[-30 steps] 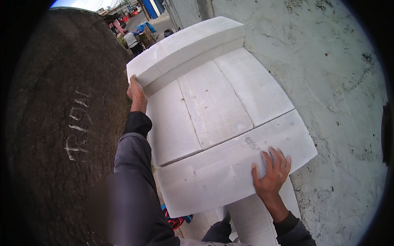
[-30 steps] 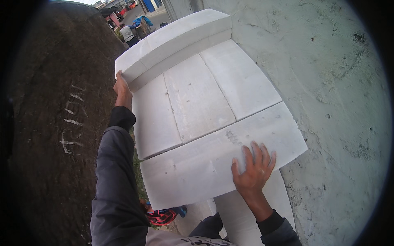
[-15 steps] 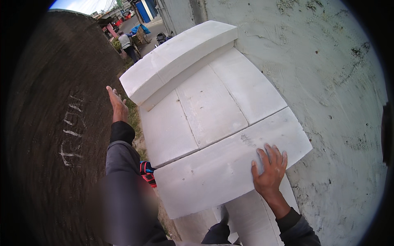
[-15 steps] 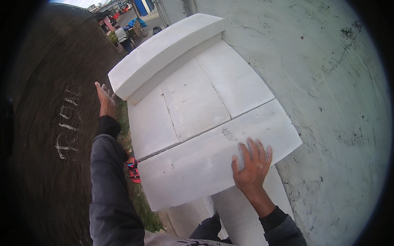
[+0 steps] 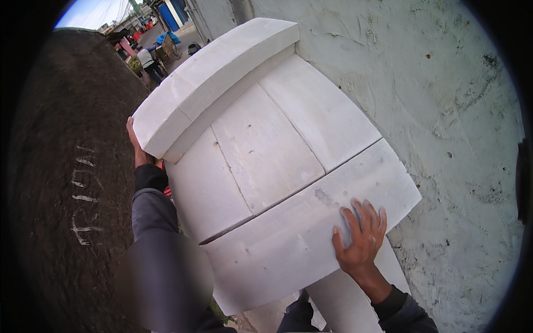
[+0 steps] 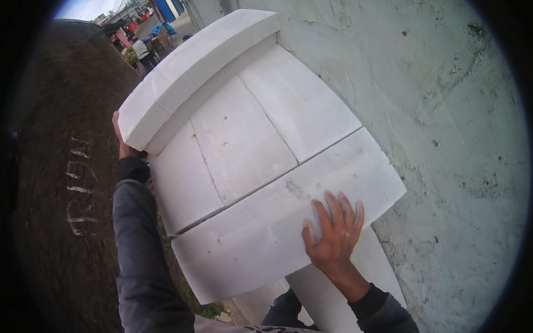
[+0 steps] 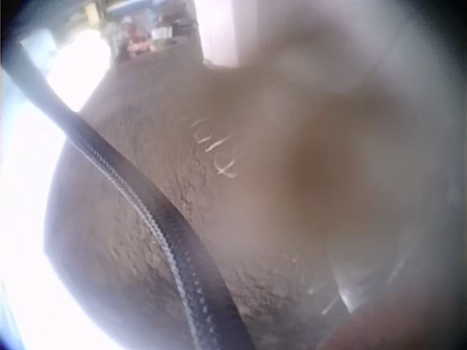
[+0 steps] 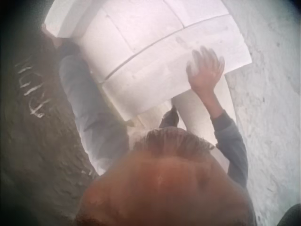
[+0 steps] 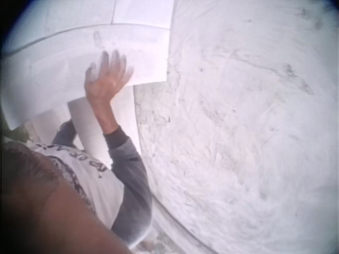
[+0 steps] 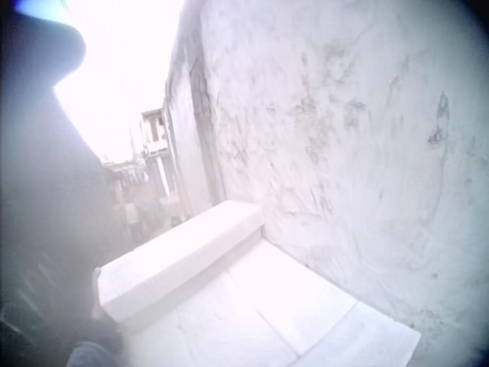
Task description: The person repeatedly picks up white rectangular blocks from a stack and places them onto a red handcart. The person handles the blocks one at a time, lifting and positioning them carefully on the cart.
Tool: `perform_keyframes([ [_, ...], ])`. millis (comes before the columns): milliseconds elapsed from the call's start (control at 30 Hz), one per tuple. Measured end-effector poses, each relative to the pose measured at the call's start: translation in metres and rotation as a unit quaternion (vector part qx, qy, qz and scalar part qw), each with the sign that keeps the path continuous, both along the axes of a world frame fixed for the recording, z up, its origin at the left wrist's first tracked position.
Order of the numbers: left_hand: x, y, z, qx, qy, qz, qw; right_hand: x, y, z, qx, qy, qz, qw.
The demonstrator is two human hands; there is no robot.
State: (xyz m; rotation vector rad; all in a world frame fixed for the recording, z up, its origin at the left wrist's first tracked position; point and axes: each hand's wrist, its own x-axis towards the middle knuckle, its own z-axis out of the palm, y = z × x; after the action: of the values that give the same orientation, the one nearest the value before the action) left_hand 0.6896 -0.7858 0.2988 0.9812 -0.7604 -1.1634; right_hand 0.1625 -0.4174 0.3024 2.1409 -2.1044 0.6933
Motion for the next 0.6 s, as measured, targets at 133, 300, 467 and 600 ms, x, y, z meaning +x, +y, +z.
perform_keyframes([
  [133,0.032,0.005,0.004,-0.011,-0.038,0.058,0.998,0.001,0.000,0.001,-0.009,-0.017,0.014,1.000],
  [300,-0.030,0.053,0.016,0.050,-0.113,0.133,0.983,-0.001,0.001,-0.001,-0.023,-0.016,0.007,1.000],
  [467,-0.065,0.114,0.007,0.068,-0.207,0.157,0.963,-0.001,0.003,-0.004,-0.031,-0.026,0.006,0.999],
  [600,-0.124,0.170,0.030,0.157,-0.223,0.140,0.952,-0.004,0.004,-0.008,-0.045,-0.033,-0.002,0.998],
])
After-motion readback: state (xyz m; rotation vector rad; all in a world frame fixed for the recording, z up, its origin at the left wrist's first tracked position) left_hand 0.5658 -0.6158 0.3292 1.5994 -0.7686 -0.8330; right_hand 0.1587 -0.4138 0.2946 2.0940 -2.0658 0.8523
